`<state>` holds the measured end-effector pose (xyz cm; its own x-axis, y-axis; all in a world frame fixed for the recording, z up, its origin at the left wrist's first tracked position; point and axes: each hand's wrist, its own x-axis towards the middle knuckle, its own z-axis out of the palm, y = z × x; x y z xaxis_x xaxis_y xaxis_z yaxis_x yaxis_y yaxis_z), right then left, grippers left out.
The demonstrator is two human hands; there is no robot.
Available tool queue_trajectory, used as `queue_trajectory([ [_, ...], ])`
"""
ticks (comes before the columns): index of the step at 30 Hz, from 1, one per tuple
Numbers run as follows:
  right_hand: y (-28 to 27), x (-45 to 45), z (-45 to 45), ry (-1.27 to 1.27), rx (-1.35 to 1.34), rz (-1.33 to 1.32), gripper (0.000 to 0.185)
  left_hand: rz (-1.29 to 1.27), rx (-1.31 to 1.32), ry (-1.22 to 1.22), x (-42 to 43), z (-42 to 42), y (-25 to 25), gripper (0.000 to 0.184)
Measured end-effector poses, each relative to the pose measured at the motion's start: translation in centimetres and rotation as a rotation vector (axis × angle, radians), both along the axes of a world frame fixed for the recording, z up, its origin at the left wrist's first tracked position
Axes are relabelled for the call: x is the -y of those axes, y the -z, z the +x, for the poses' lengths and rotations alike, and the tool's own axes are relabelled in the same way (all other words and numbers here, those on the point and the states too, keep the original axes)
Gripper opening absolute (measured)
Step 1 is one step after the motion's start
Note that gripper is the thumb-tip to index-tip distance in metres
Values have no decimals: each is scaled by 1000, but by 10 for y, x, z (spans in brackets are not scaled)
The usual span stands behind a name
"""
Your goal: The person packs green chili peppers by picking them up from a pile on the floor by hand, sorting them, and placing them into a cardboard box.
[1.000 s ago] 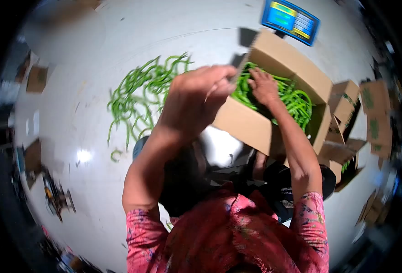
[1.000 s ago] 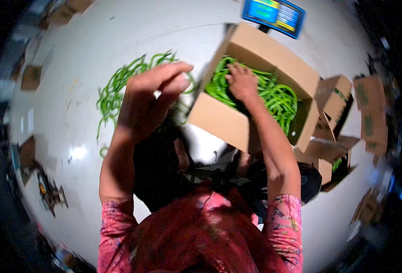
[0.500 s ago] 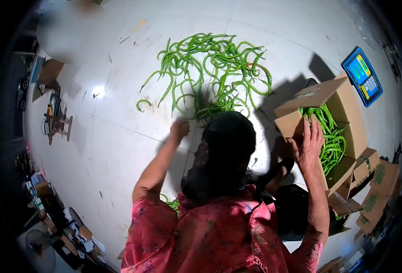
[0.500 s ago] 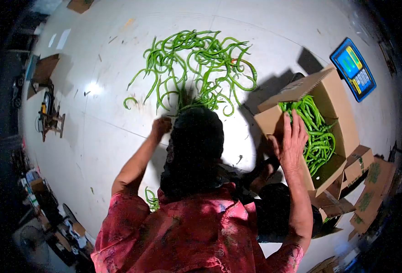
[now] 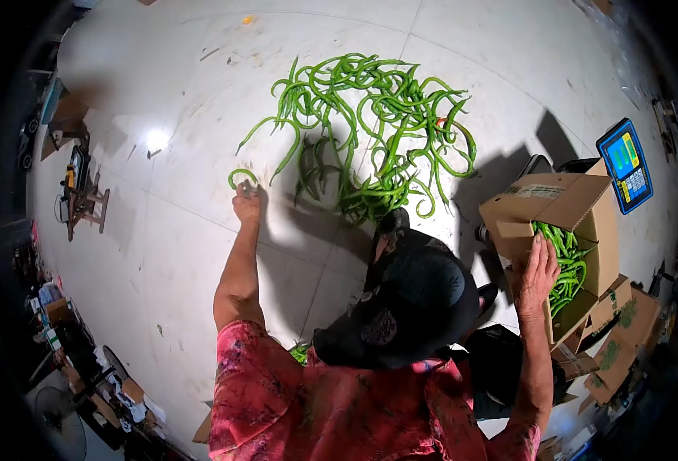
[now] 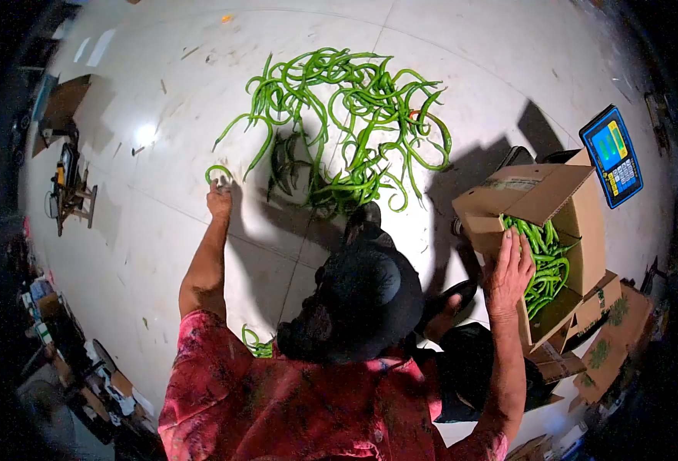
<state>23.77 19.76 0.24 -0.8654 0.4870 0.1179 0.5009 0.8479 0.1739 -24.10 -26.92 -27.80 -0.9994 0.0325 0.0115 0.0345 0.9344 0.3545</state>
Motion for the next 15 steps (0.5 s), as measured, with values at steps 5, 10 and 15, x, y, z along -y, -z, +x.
queue_trajectory([
  [5, -8, 3, -5, 2, 13, -47, 74, -147, 152, -67, -21, -27, 5, 39],
  [10, -2, 2, -5, 5, -18, -47, 74, -110, -41, 31, -34, -22, 45, 26],
  [15, 2, 2, -5, 21, -19, -39, 73, 21, 8, 443, -69, -3, 27, 8],
])
